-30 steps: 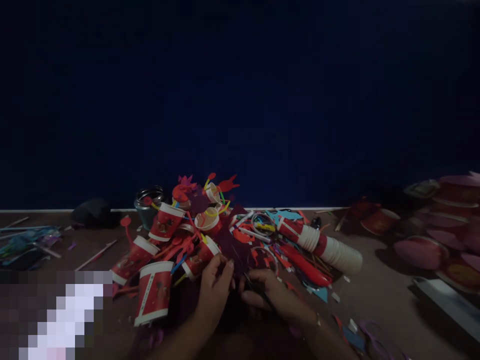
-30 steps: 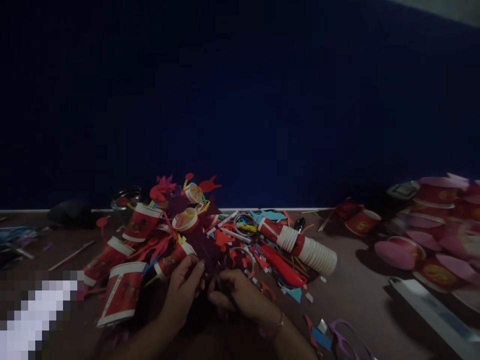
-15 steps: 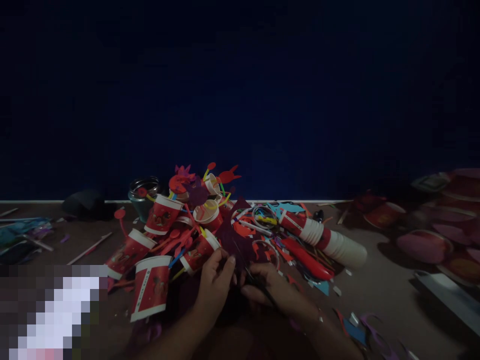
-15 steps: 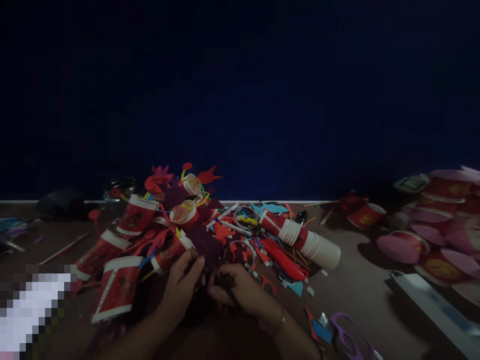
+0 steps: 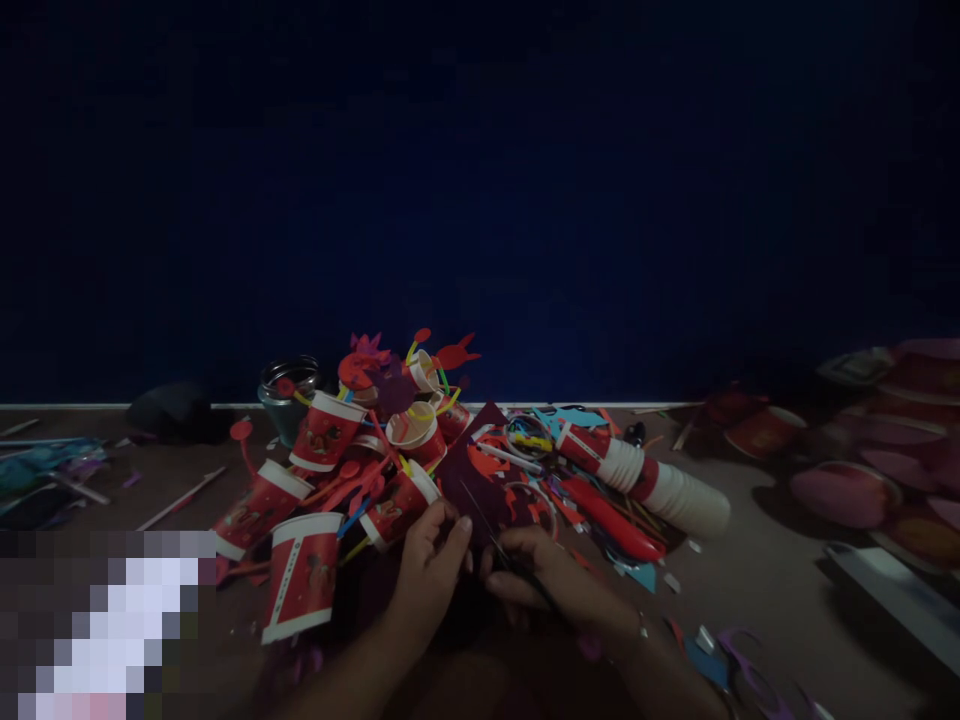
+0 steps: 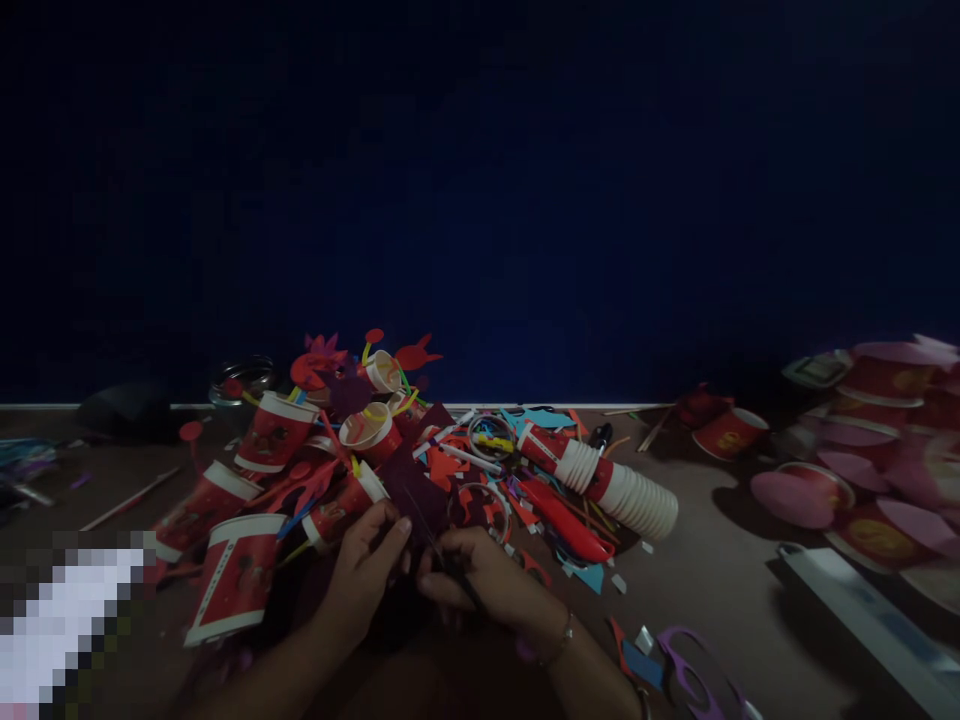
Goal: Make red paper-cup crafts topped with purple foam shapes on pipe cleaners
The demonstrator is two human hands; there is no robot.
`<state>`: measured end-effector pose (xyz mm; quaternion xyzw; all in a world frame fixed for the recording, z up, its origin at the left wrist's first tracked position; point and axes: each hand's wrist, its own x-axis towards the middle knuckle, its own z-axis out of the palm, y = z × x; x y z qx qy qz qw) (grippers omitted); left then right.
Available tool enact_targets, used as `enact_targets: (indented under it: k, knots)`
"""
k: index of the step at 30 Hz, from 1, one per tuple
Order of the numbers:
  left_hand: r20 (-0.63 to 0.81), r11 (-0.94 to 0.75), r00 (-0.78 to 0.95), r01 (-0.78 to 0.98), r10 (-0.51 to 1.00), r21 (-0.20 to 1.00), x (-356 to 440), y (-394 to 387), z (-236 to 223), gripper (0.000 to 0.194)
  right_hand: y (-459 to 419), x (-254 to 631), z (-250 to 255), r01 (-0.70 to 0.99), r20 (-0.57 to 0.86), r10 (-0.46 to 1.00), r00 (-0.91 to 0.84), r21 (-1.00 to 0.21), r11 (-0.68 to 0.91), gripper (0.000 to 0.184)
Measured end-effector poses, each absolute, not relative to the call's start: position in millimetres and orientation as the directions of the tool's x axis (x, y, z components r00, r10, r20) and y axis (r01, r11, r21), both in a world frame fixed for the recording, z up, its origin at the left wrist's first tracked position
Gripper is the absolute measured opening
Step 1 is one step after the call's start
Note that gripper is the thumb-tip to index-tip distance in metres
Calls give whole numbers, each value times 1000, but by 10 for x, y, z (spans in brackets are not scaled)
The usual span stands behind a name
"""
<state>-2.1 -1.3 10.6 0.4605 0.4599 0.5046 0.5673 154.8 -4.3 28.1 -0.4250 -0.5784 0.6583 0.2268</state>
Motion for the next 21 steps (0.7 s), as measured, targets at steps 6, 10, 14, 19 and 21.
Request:
enact_targets:
  k: [6,10,14,19,21]
  knots:
    - [-88,99,67,-180,994,979,-21,-13,126,28,-29,1540,318,248,-331,805,-493,-940,-235,39]
    - [-69,80,63,-195,996,978,-15,-13,91,27,-25,1540,319,262,-328,806,-492,-939,-222,40]
    - [-41,52,53,-226,998,973,-7,-18,84,27,-19,1546,305,230,-292,804,-518,-953,-198,40]
    - [-40,51,79,-144,996,988,-23,-17,111,25,-23,1566,298,225,-310,788,-532,-949,-221,37]
    - [-34,45,89,-122,995,992,-32,-11,111,24,-27,1567,315,234,-321,794,-516,-945,-230,34]
